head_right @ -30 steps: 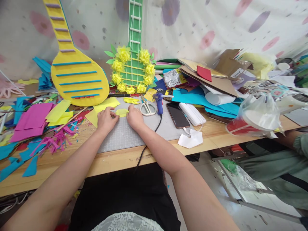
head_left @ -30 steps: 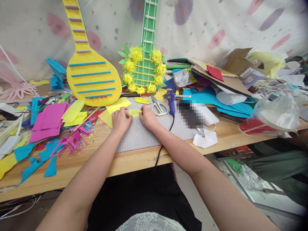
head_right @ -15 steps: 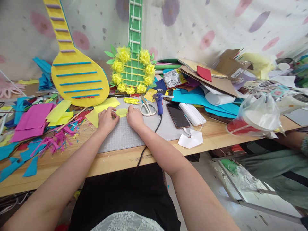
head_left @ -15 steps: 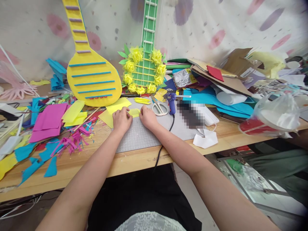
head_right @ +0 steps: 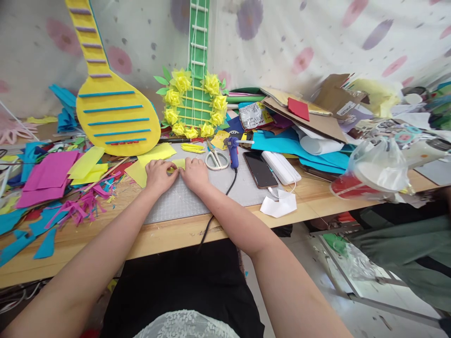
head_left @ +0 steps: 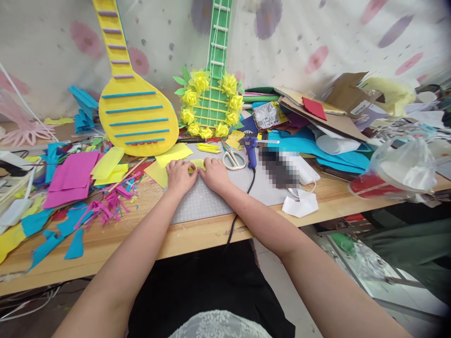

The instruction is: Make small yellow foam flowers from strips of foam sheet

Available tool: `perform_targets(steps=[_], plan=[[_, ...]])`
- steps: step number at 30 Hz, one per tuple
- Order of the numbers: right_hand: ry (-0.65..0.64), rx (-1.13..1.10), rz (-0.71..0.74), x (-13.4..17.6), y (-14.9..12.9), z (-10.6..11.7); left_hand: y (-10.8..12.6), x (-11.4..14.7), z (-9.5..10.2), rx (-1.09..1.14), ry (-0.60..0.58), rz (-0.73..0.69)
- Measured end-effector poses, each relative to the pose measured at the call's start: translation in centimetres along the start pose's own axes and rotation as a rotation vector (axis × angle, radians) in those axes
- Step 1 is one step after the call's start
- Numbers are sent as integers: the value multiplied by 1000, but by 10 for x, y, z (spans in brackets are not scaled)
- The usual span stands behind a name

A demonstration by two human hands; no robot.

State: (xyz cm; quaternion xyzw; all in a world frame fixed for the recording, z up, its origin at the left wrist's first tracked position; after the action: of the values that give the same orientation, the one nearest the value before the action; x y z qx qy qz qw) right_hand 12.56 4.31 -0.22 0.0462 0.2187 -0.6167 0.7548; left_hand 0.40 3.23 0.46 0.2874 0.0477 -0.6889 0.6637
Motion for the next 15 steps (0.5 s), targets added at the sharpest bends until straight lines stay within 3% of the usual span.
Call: perform_targets(steps=[15], plan=[[-23,-62,-49,-1,10,2,-4,1,-1,19,-36,38]])
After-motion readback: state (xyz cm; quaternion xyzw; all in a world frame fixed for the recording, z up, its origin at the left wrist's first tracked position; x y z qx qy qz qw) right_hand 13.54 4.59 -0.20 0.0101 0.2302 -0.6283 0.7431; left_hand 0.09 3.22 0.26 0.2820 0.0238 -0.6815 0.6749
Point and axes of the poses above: each hand's wrist, its own x-axis away from the middle knuckle, its own z-axis out of the back of the hand, y = z × x, the point moved 4 cm from there along -x, towards the middle knuckle, and after that the axes turned 11 degrees about y, right-handed, at the moved point
